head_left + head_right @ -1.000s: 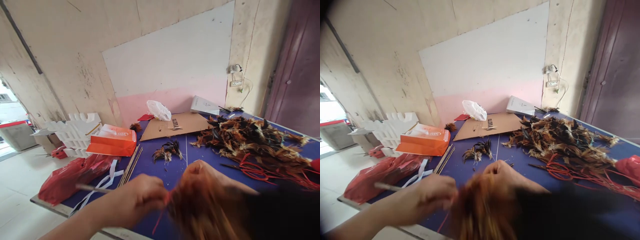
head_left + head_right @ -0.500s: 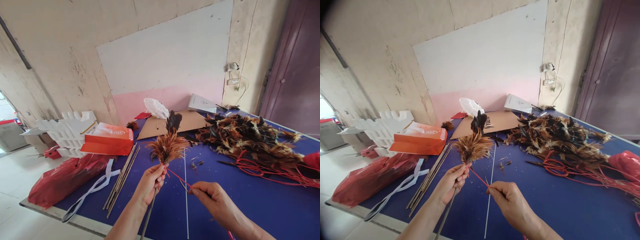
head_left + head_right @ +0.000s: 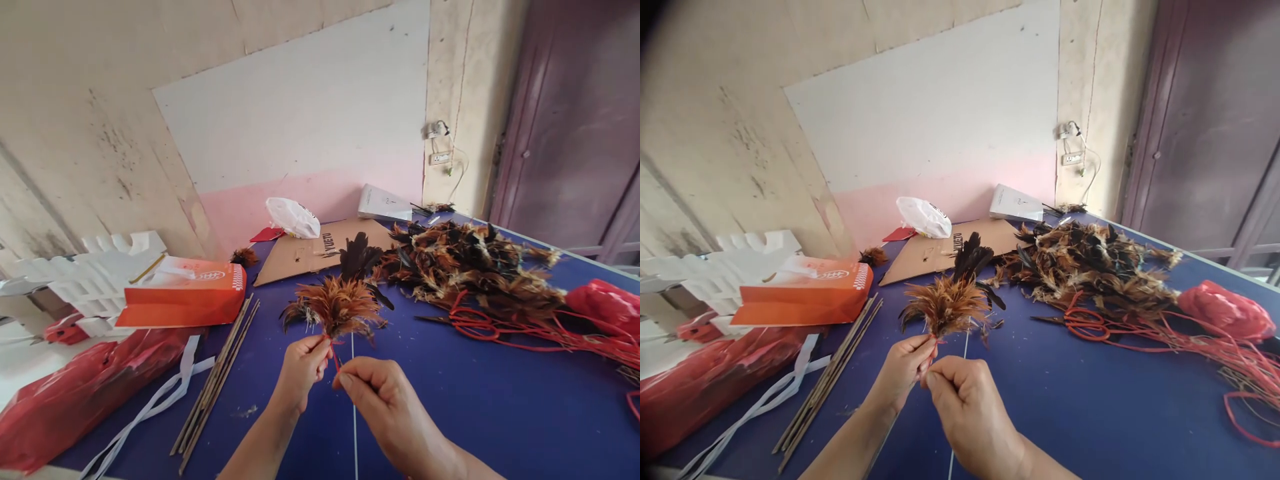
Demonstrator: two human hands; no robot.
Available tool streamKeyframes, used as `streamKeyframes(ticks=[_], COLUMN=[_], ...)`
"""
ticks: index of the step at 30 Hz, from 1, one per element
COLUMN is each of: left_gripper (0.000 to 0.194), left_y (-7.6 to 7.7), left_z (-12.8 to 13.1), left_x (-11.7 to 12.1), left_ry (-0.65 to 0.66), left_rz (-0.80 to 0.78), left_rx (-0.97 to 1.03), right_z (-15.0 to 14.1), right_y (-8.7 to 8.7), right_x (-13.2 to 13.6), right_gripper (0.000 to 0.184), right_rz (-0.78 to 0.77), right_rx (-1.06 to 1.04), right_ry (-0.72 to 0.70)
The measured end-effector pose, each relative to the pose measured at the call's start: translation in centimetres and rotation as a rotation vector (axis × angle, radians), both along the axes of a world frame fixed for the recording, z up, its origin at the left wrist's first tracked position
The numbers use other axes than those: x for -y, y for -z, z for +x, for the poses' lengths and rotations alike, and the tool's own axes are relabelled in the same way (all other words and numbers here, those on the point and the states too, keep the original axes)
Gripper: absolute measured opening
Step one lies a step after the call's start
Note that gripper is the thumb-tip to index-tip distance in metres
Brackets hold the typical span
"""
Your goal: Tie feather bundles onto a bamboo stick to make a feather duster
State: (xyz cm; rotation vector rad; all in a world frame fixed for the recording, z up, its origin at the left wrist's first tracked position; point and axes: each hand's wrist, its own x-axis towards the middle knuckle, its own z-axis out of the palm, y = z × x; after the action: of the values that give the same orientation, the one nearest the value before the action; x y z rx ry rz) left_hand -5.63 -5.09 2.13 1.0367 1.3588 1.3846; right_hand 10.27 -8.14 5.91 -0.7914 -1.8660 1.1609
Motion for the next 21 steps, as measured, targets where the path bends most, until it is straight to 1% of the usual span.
streamKeyframes(ticks=[2,4,7,10,12,14,15,18,19,21], left_gripper=[0.031,0.030,0.030,0.031,0.031,0.031,0.031,0.033,0.033,0.032], left_y=[-0.1,-0.2,-0.2,-0.3,-0.5,-0.8,-0.9,-1.3,-1.3,-1.1], left_z=[-0.3,-0.7,-1.5,-1.8,-1.5,-0.8,-0.4,0.4,0.6,0.7], left_x=[0.0,-0.1,-0.1,-0.1,-0.1,-0.3,-0.3,-0.5,-0.5,-0.6], left_ry=[-0.005,-0.031,-0.100,-0.149,-0.150,-0.130,-0.118,-0.107,-0.109,-0.115], left_rz=[0.020,0.047,0.027,0.002,0.018,0.037,0.041,0.040,0.042,0.057], left_rx=[0.001,0.013,0.050,0.079,0.077,0.071,0.072,0.075,0.067,0.025], right_z=[-0.4,-0.5,0.5,1.8,1.9,1.1,0.3,-2.0,-2.7,-3.6], right_y=[-0.6,-0.7,-0.1,0.6,0.8,0.7,0.7,0.7,0.8,1.3], right_x=[0.1,-0.6,-3.4,-6.9,-8.4,-8.9,-8.9,-8.2,-8.1,-7.9], right_gripper=[0.030,0.028,0.025,0.024,0.027,0.039,0.042,0.038,0.036,0.030], right_rz=[-0.015,-0.010,0.017,0.010,0.023,-0.034,-0.102,-0.335,-0.394,-0.458], right_rx=[-0.023,-0.009,0.125,0.334,0.390,0.339,0.283,0.093,0.035,-0.088], right_ry=[-0.032,-0.085,-0.151,-0.083,-0.039,-0.069,-0.107,-0.232,-0.237,-0.180])
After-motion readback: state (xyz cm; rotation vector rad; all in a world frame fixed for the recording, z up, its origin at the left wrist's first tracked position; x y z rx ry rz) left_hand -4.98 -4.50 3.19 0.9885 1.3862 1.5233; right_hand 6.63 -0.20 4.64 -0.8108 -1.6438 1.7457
